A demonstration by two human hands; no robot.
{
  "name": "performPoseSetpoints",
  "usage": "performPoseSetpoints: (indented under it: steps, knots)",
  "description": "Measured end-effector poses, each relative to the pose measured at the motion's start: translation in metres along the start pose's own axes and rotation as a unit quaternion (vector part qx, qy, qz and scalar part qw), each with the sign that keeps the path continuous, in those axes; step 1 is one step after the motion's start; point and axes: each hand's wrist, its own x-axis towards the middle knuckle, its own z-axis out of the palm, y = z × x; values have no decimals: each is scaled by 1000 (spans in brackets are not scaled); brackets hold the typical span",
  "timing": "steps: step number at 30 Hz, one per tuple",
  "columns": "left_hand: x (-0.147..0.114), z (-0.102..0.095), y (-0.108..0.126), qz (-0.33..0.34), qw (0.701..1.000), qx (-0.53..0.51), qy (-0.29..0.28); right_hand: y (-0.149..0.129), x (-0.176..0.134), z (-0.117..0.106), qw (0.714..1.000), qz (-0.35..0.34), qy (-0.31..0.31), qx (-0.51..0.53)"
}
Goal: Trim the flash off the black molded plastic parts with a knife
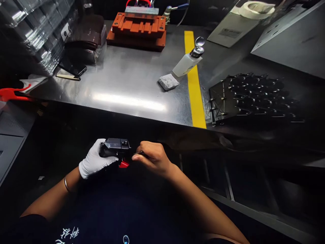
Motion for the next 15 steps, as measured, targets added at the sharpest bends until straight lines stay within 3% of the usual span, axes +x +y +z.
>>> performPoseSetpoints:
  steps: [3, 8, 11, 15]
  knots:
    - [-3, 1, 0, 69, 997, -6, 22, -3, -4, 0, 997, 57, 23, 50]
    - [-3, -6, 3, 173, 980, 86, 46, -7, -9, 0, 996, 83, 15, 6]
    - [-4, -7, 9, 164, 981, 91, 41, -7, -11, -1, 997, 81, 11, 2]
    - [-6, -7, 16, 103, 991, 87, 20, -4, -11, 2, 997, 73, -5, -5]
